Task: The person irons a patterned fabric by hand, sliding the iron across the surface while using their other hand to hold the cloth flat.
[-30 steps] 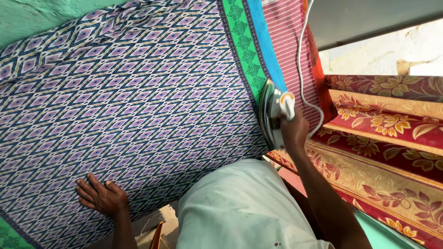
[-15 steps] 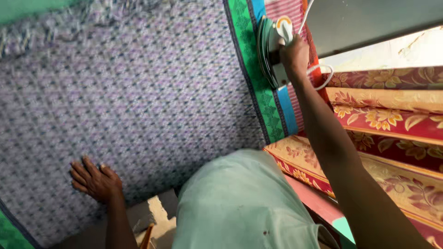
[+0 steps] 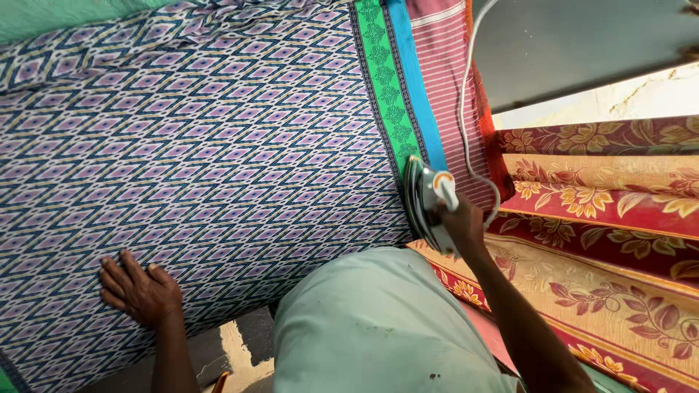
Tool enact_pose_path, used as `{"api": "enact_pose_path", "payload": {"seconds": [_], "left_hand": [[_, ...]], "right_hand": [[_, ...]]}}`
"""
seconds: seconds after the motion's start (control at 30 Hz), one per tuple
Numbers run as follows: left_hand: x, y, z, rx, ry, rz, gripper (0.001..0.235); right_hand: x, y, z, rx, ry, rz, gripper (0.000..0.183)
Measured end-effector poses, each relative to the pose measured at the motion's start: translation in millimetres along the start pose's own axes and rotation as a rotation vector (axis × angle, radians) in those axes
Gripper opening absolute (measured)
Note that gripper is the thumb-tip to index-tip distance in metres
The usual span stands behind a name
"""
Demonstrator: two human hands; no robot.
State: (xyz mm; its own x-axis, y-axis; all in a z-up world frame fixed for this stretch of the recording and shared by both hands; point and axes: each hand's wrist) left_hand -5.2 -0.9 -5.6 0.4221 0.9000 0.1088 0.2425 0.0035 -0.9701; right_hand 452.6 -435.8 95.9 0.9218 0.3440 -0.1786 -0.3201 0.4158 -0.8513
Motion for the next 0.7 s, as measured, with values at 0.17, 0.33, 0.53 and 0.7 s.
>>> {"api": "enact_pose_path", "payload": {"seconds": [0.17,0.33,0.53,0.7], "left_hand": [[3,-3,-3,-0.026,-0.012,0.004,0.052],[3,1,-2,-0.023,-0.029,0.001,0.055],[4,4,1,-0.026,-0.038,-0.003,0.055],[-1,2,1,-0.027,-0.042,-0.019,0.056]], "right_hand": [[6,5,24,0.025,0.010,0.026,0.039],[66,30,67,-0.172,0.103,0.039,0.049],[200,52,95,-0.209,0.010,-0.180,0.049],[319,62,100,-0.164,-0.051,-0.275,0.038]]}}
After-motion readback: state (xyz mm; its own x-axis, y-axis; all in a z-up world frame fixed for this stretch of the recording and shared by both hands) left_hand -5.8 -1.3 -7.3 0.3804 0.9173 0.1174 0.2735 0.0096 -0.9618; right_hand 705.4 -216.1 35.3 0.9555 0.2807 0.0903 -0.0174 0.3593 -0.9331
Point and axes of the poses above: each hand's wrist, its own x-axis towards the middle knuckle, its own y-axis out of the palm, z = x × y, and after that the axes turned 2 degrees about z, right-handed
